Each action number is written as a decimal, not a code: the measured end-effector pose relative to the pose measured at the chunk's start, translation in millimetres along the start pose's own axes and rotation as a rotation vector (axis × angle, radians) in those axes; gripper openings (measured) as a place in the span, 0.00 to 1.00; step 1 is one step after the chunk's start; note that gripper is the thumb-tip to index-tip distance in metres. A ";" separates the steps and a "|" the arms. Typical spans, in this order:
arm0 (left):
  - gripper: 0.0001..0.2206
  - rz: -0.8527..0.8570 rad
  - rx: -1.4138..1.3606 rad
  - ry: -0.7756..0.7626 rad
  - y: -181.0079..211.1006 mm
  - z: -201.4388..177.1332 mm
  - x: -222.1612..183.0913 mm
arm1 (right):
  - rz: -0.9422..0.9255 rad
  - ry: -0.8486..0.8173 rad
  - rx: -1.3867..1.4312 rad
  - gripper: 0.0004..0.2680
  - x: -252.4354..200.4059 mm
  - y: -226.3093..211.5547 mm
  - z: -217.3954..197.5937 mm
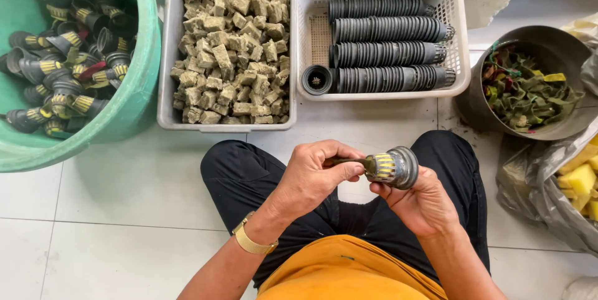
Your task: The recorder prepares hydroponic net pots by wrapping plant cuttings with sponge and rockwool and inserting them into the pots.
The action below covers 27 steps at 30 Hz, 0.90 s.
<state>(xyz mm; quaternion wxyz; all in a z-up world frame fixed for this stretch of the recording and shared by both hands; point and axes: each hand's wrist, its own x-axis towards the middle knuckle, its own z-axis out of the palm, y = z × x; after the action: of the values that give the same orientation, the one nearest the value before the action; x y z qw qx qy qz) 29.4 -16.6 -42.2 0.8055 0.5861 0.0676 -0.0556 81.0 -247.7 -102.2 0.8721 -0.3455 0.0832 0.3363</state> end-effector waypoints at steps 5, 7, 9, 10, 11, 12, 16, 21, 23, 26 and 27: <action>0.07 -0.073 -0.123 -0.062 11.2 -5.7 1.0 | -0.005 -0.026 0.037 0.08 -2.7 -4.1 -2.5; 0.09 -0.082 -0.111 -0.056 6.8 -9.4 -3.3 | -0.012 0.002 -0.006 0.08 -3.2 -3.1 -1.4; 0.10 -0.088 -0.097 -0.056 21.1 -4.6 -5.4 | -0.025 0.029 -0.049 0.07 -3.0 -5.4 7.3; 0.15 0.147 0.246 0.015 36.8 1.9 -7.3 | -0.032 0.104 -0.141 0.07 -3.3 -7.0 15.3; 0.21 0.384 0.587 0.084 52.4 8.2 -9.4 | -0.038 0.180 -0.232 0.08 -3.6 -8.4 23.3; 0.21 0.379 0.590 0.087 51.0 13.5 -9.5 | -0.033 0.179 -0.229 0.08 -3.8 -4.4 19.9; 0.27 0.711 1.131 0.038 22.2 19.3 -8.0 | -0.210 0.170 -0.538 0.06 -8.2 7.6 33.5; 0.22 0.508 1.046 -0.098 2.9 15.7 -7.0 | -0.315 0.223 -0.830 0.06 -14.4 9.4 48.8; 0.19 0.607 1.103 -0.104 3.0 12.9 -7.3 | -0.330 0.128 -0.791 0.04 -12.6 9.1 51.3; 0.18 0.677 1.113 -0.100 7.6 14.6 -8.6 | -0.298 0.053 -0.967 0.03 -9.5 -1.8 54.4; 0.18 0.676 1.112 -0.116 5.8 13.2 -11.0 | -0.300 0.065 -0.960 0.03 -10.0 0.1 57.3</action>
<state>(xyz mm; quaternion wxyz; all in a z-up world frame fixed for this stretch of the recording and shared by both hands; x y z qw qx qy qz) 20.1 -27.2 -30.8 0.3575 0.9005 -0.2026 0.1425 68.4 -215.1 -55.6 0.6506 -0.7260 -0.1041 0.1968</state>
